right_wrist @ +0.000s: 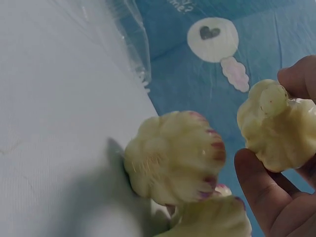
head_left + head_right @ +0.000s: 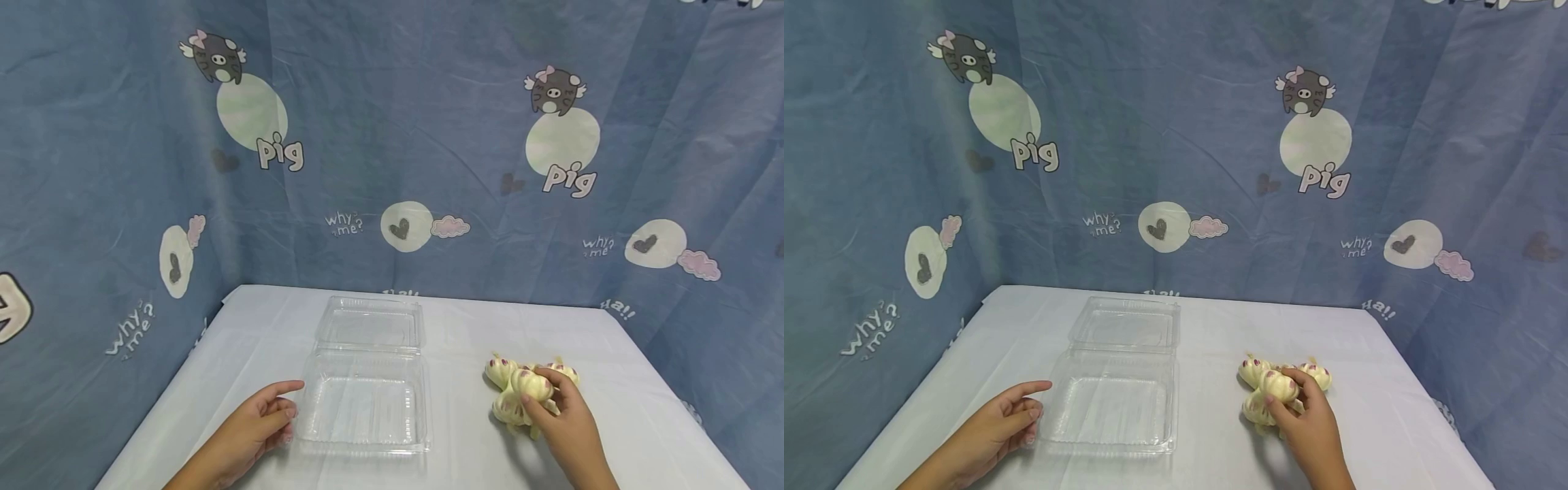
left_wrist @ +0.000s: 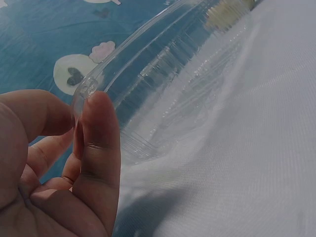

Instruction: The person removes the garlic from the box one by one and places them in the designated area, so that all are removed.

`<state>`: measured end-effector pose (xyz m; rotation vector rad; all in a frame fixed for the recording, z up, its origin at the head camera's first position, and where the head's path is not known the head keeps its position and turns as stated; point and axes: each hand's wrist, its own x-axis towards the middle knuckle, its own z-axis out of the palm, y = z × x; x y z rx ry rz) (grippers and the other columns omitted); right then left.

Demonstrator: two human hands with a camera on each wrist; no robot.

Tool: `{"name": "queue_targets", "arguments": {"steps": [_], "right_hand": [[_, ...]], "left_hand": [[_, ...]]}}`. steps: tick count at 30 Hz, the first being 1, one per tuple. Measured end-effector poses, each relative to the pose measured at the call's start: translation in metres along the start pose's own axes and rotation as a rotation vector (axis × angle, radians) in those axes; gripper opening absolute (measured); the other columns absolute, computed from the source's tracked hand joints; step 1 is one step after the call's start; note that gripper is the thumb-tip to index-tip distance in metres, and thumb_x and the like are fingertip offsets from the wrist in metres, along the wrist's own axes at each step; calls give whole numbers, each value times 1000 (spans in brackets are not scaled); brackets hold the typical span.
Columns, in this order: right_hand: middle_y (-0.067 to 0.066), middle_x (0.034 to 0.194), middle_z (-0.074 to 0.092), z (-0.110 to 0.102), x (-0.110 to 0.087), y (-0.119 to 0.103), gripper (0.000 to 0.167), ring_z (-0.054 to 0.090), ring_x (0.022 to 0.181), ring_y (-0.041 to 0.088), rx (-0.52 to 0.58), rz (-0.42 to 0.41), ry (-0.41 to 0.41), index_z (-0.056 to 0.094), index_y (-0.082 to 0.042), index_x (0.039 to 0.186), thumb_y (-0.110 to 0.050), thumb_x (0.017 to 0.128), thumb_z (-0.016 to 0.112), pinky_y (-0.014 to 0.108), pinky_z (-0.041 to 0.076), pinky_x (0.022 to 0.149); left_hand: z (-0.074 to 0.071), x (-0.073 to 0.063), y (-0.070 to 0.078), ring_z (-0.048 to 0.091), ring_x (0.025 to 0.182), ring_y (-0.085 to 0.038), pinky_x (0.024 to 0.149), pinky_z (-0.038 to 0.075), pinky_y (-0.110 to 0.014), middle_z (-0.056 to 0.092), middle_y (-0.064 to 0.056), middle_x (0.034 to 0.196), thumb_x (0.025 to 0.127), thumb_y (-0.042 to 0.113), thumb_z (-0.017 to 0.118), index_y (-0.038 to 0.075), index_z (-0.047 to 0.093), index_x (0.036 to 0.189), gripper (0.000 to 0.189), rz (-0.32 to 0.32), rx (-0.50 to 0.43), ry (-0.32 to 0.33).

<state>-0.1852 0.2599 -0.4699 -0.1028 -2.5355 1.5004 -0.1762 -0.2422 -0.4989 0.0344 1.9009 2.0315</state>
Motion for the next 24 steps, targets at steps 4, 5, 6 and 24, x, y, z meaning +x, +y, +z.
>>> {"name": "queue_targets", "arguments": {"steps": [4, 5, 6, 24], "right_hand": [[16, 161, 41, -5, -1, 3, 63, 48, 142, 33, -2, -1, -6, 49, -9, 148, -34, 97, 77, 1, 41, 92], [17, 162, 39, -6, -1, 4, 64, 46, 143, 36, 1, -3, -7, 49, -8, 148, -34, 97, 77, 1, 41, 91], [17, 163, 38, -7, -1, 5, 64, 46, 143, 36, -3, -3, -5, 49, -8, 149, -34, 98, 77, 1, 40, 91], [19, 164, 39, -24, 1, 13, 66, 50, 139, 40, -111, 17, 23, 47, -8, 151, -39, 99, 74, 56, 46, 110]], "left_hand": [[1, 0, 1, 61, 81, -11, 74, 58, -25, 58, -5, 107, 106, 13, 61, -3, 29, 160, 65, -1, 4, 5], [1, 0, 1, 61, 81, -11, 74, 58, -25, 58, -5, 107, 106, 12, 61, -3, 28, 160, 65, 0, 4, 5], [1, -1, 1, 61, 81, -11, 74, 58, -25, 58, -5, 107, 106, 12, 60, -3, 28, 160, 65, 0, 4, 5], [-3, 3, -5, 61, 81, -11, 75, 59, -26, 58, -4, 106, 107, 15, 61, -2, 26, 161, 67, -8, -4, -10]]}}
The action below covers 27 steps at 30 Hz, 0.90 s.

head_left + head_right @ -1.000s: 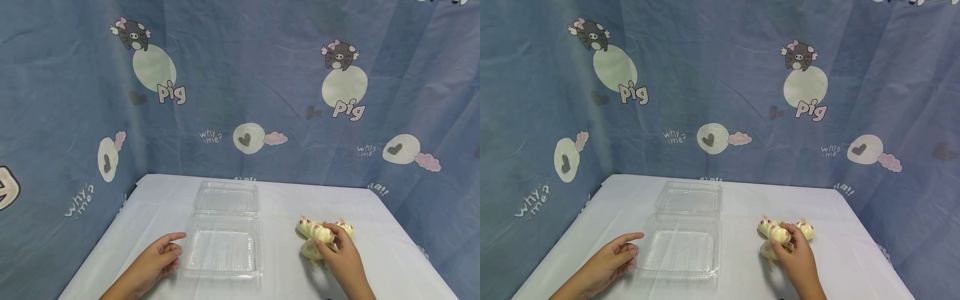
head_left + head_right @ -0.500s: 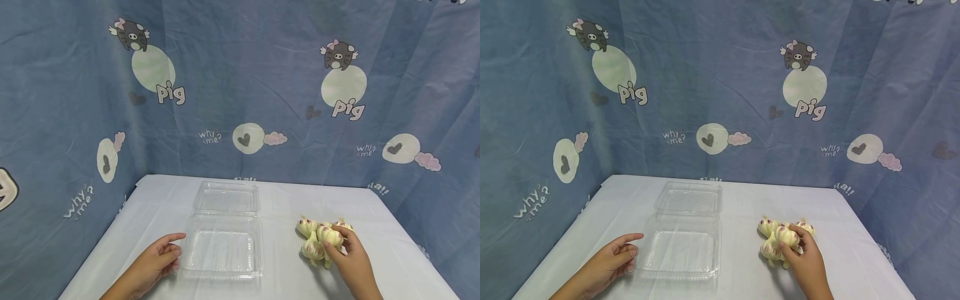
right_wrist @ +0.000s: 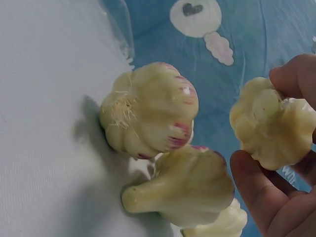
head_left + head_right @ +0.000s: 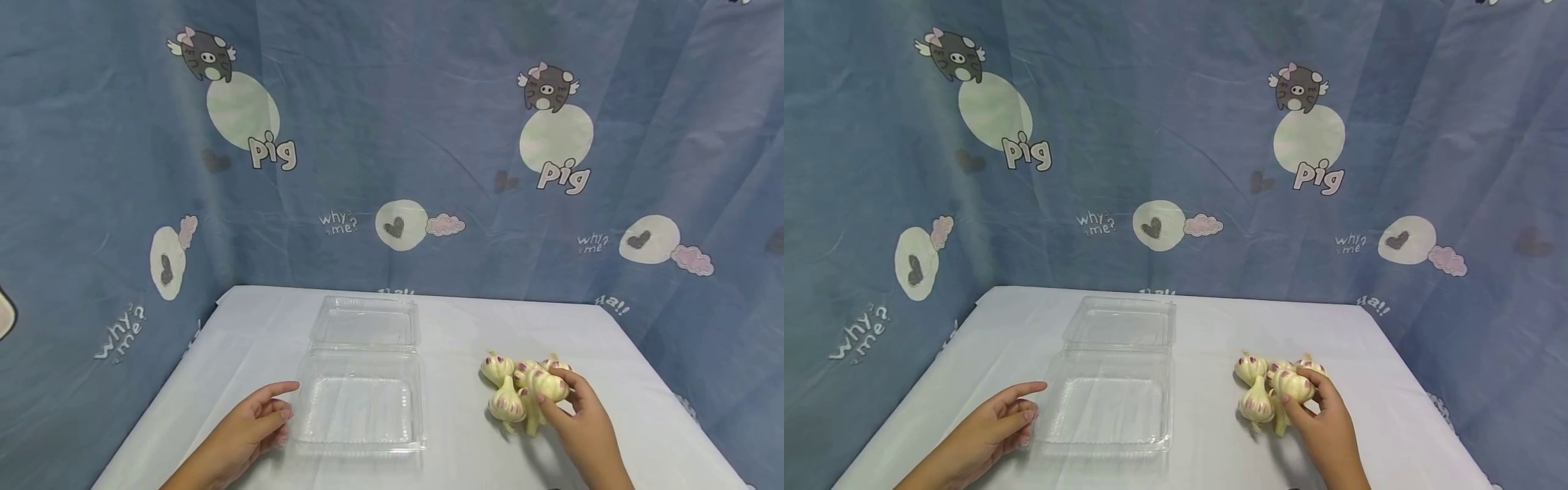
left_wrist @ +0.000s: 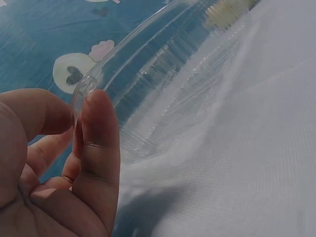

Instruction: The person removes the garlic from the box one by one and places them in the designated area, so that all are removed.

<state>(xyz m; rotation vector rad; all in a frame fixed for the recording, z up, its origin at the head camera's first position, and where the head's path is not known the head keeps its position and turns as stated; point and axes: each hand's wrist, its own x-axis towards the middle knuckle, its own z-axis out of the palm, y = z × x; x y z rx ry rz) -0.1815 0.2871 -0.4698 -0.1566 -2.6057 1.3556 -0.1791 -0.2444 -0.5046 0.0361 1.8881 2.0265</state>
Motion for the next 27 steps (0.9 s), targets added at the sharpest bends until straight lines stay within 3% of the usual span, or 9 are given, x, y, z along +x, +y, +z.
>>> {"name": "queue_targets", "arguments": {"steps": [2, 5, 8, 11, 13, 17, 21, 24, 27], "right_hand": [[20, 165, 36, -2, 1, 1, 68, 49, 139, 42, 2, 9, -7, 47, -9, 152, -41, 98, 74, 67, 41, 110], [22, 166, 35, -5, 1, 4, 70, 49, 138, 43, -15, 26, -16, 47, -9, 152, -44, 98, 74, 67, 42, 109], [22, 165, 36, -8, 2, 8, 72, 50, 138, 41, -50, 56, -30, 46, -9, 153, -47, 97, 74, 42, 54, 101], [20, 163, 38, -11, 1, 10, 74, 50, 139, 39, -74, 87, -39, 45, -10, 153, -49, 97, 73, 24, 51, 89], [21, 164, 38, -12, 0, 10, 75, 49, 140, 40, -71, 97, -42, 44, -9, 154, -49, 97, 73, 29, 53, 93], [23, 164, 36, -14, -1, 11, 76, 47, 141, 42, -51, 103, -33, 42, -7, 156, -47, 98, 72, 59, 46, 107], [24, 166, 32, -19, 1, 12, 80, 44, 143, 44, -37, 129, -39, 38, -5, 158, -49, 99, 71, 65, 42, 110], [24, 166, 33, -22, 2, 15, 81, 45, 143, 44, -61, 143, -41, 37, -6, 158, -51, 99, 69, 41, 53, 102], [23, 165, 35, -25, 3, 20, 81, 48, 141, 42, -92, 148, -35, 38, -6, 158, -53, 99, 68, 25, 51, 89]], "left_hand": [[0, 0, 0, 61, 81, -11, 75, 59, -26, 58, -4, 106, 107, 15, 61, -2, 27, 161, 67, 2, 1, 2], [1, 1, 1, 61, 81, -11, 74, 59, -26, 58, -4, 106, 107, 14, 61, -2, 26, 161, 66, 3, 3, 3], [2, 0, 1, 60, 81, -11, 74, 58, -25, 57, -4, 106, 107, 12, 60, -3, 25, 161, 66, 6, 5, -4], [1, -1, 2, 60, 81, -11, 75, 58, -25, 57, -4, 105, 107, 13, 60, -3, 25, 161, 67, 9, 3, -12], [1, -2, 2, 60, 81, -11, 74, 58, -24, 57, -3, 105, 107, 13, 60, -3, 24, 161, 67, 10, 1, -17], [1, -3, 3, 60, 81, -10, 74, 58, -24, 57, -3, 105, 107, 14, 61, -4, 24, 161, 68, 12, 3, -23], [2, -3, 3, 60, 80, -10, 74, 58, -24, 57, -3, 105, 107, 14, 60, -4, 24, 160, 67, 13, 3, -20], [3, -3, 3, 60, 80, -9, 73, 58, -24, 57, -2, 104, 107, 13, 60, -4, 24, 161, 67, 9, -3, -17], [3, -2, 3, 60, 80, -10, 73, 58, -24, 57, -3, 104, 107, 13, 60, -4, 25, 160, 66, 9, -4, -14]]}}
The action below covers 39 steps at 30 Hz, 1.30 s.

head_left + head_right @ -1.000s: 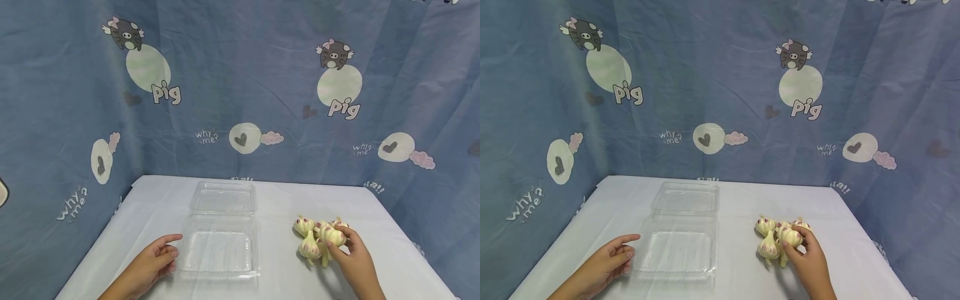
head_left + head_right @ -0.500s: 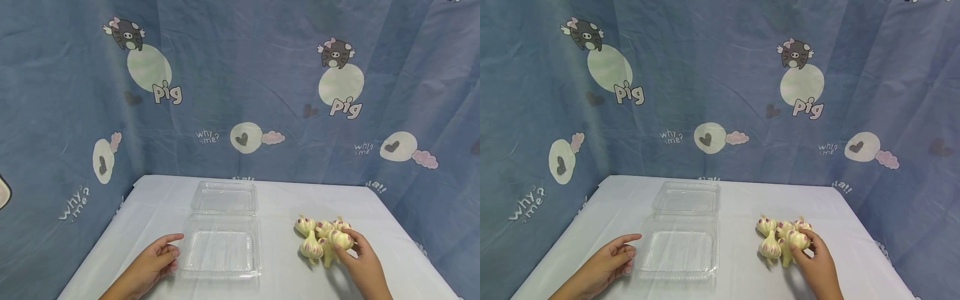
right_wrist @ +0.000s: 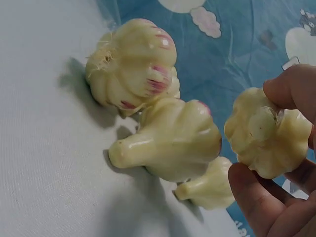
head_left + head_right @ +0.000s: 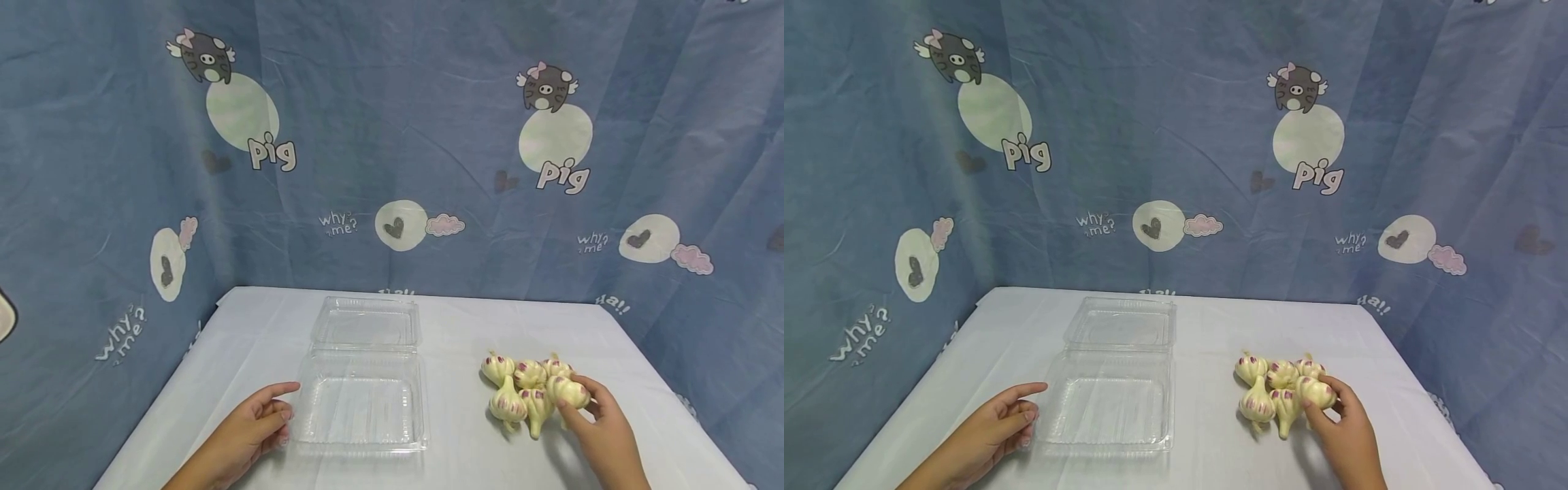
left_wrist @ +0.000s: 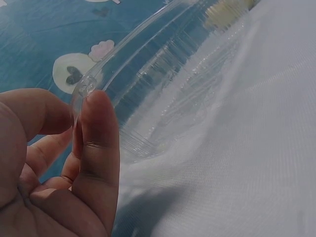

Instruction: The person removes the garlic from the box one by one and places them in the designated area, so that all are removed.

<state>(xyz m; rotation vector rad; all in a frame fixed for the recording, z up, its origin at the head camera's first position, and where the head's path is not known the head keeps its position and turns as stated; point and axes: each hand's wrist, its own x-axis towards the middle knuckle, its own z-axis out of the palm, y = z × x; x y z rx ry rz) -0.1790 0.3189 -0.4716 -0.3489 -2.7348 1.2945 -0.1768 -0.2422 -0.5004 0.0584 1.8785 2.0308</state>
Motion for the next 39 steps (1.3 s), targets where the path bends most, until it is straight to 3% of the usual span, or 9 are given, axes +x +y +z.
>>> {"name": "queue_targets", "arguments": {"steps": [8, 12, 15, 26, 31, 39], "right_hand": [[23, 168, 30, -5, 3, 4, 88, 43, 145, 48, 1, 78, -33, 31, -4, 161, -56, 99, 66, 27, 56, 90], [24, 168, 30, -5, 5, 7, 88, 42, 146, 50, -19, 91, -21, 31, -2, 161, -57, 100, 63, 49, 52, 107], [27, 166, 30, -3, 7, 9, 85, 41, 144, 52, -29, 104, 4, 31, -2, 161, -54, 102, 63, 60, 47, 111], [36, 157, 33, -1, 12, 16, 83, 51, 134, 54, -38, 103, -9, 26, 3, 158, -46, 103, 63, 47, 59, 93], [38, 155, 32, 0, 13, 20, 84, 49, 135, 56, -35, 96, -46, 24, 7, 155, -45, 103, 63, 54, 54, 99], [40, 160, 25, 1, 17, 26, 91, 35, 144, 59, -65, 164, -122, 24, 2, 159, -57, 101, 63, 70, 41, 110]], "left_hand": [[0, 0, 0, 60, 80, -10, 73, 58, -25, 57, -4, 105, 106, 13, 60, -3, 25, 161, 67, -1, 4, 13], [0, 0, 0, 60, 80, -10, 73, 58, -25, 57, -4, 106, 106, 13, 60, -3, 25, 161, 67, 1, 5, 16], [0, 1, 0, 60, 80, -10, 73, 58, -25, 56, -4, 106, 106, 12, 61, -4, 25, 161, 67, 4, 6, 19], [1, 1, 0, 60, 79, -11, 73, 58, -25, 57, -3, 104, 106, 12, 61, -3, 26, 160, 67, 5, -2, 22], [0, 0, 1, 60, 79, -10, 73, 58, -24, 57, -4, 105, 106, 10, 60, -4, 26, 160, 66, -6, 2, 37], [0, -2, 1, 60, 80, -11, 74, 58, -25, 57, -3, 104, 106, 13, 61, -4, 27, 160, 66, 4, -8, 17]]}}
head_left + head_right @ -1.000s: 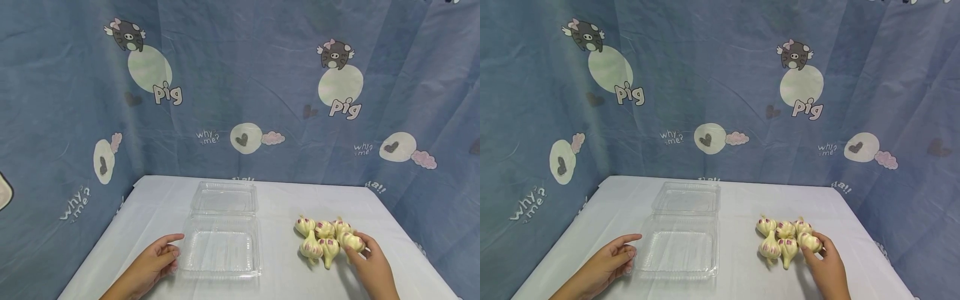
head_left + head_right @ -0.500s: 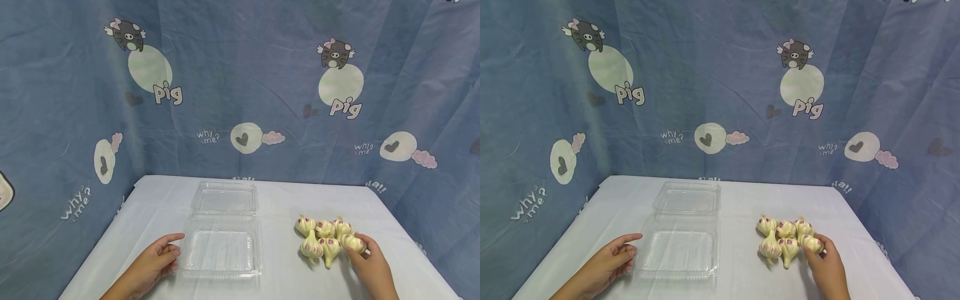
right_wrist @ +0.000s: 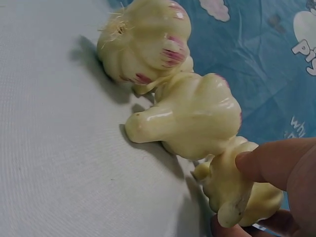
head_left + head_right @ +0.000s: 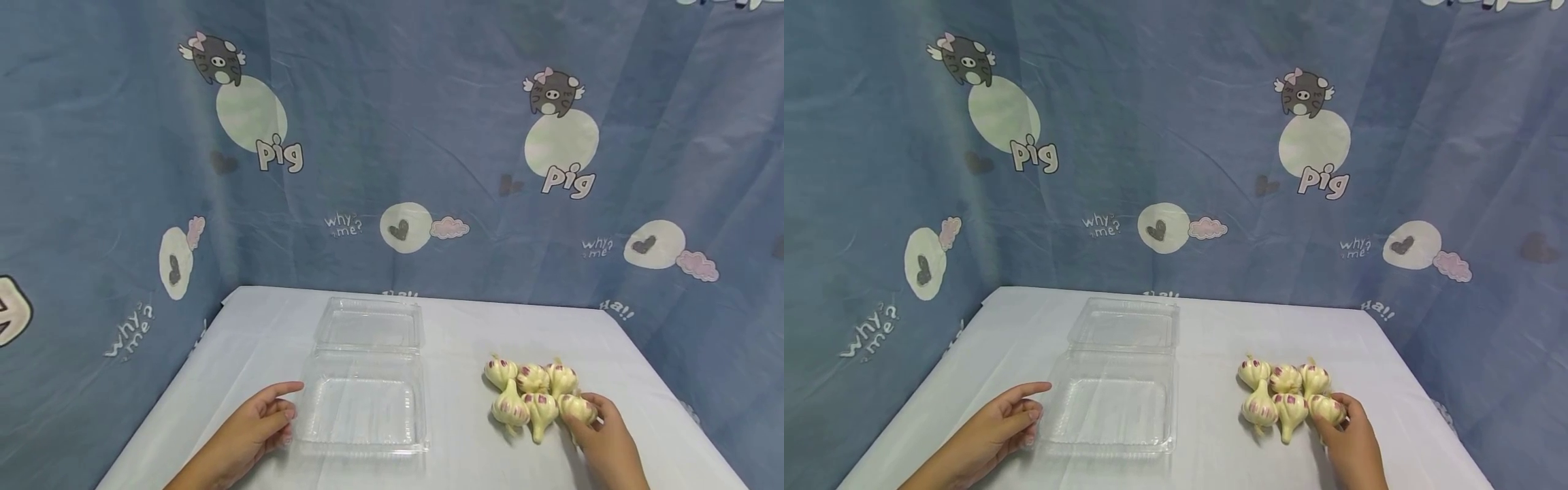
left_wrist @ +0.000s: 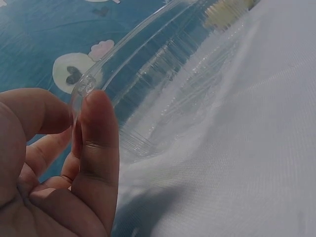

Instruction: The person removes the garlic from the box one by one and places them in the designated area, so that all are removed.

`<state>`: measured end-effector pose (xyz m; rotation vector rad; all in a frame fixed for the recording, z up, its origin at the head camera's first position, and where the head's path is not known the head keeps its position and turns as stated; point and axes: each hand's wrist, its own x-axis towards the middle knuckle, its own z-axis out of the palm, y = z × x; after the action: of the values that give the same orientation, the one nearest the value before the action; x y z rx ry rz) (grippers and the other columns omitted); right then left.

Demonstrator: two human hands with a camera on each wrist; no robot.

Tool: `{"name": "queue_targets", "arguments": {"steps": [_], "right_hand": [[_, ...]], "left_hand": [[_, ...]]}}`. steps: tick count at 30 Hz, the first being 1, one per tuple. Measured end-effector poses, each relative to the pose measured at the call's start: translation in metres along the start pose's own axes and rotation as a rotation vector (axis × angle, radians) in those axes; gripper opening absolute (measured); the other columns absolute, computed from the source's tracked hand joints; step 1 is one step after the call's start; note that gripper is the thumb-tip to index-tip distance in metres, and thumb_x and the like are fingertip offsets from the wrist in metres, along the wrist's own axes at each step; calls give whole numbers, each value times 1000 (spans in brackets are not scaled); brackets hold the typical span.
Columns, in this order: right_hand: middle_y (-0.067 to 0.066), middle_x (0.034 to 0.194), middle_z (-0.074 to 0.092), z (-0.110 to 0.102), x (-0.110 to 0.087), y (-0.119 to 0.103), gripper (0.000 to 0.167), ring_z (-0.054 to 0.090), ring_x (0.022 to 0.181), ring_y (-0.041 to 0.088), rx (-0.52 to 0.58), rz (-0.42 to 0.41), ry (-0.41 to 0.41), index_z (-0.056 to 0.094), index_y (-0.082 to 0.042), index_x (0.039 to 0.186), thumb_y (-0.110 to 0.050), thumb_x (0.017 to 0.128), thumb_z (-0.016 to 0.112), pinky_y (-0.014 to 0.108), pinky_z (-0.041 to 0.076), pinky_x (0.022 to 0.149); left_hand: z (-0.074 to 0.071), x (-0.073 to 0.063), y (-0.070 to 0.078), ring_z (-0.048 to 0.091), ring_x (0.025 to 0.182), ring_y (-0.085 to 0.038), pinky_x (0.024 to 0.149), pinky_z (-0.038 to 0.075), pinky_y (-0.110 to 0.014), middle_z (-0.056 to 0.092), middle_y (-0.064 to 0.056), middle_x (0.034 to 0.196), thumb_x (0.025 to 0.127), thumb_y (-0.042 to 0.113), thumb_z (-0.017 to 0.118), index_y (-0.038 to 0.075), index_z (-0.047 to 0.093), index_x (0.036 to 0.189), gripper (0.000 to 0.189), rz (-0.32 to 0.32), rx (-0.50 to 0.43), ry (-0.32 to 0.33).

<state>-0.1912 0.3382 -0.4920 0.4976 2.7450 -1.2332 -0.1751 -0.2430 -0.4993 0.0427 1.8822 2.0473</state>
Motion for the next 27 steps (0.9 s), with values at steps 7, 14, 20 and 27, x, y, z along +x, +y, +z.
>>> {"name": "queue_targets", "arguments": {"steps": [7, 14, 20, 27], "right_hand": [[40, 158, 28, 6, 5, -1, 84, 42, 140, 57, 0, -14, 21, 27, 4, 158, -46, 102, 65, 66, 47, 106], [41, 157, 32, 8, 8, -3, 83, 44, 139, 57, -7, -31, 34, 27, 6, 157, -41, 103, 67, 65, 48, 106], [42, 156, 30, 9, 8, -2, 89, 43, 140, 57, 2, -32, 31, 19, 6, 160, -43, 102, 66, 67, 44, 109], [44, 156, 28, 3, 10, 1, 100, 39, 142, 57, 15, -57, 5, 8, 7, 162, -48, 101, 65, 69, 38, 112]], "left_hand": [[-1, 1, -3, 61, 79, -10, 73, 58, -24, 57, -3, 105, 107, 11, 59, -5, 25, 160, 66, -5, 1, 0], [0, 2, -1, 60, 80, -11, 74, 58, -25, 57, -4, 105, 106, 11, 60, -4, 26, 160, 65, -3, 11, 12], [0, 1, -1, 61, 79, -10, 73, 59, -25, 58, -3, 104, 105, 11, 61, -1, 28, 157, 62, -11, -12, 16], [-2, 2, -7, 62, 79, -12, 73, 58, -25, 61, -2, 103, 104, 12, 64, 9, 33, 147, 52, -14, -46, 33]]}}
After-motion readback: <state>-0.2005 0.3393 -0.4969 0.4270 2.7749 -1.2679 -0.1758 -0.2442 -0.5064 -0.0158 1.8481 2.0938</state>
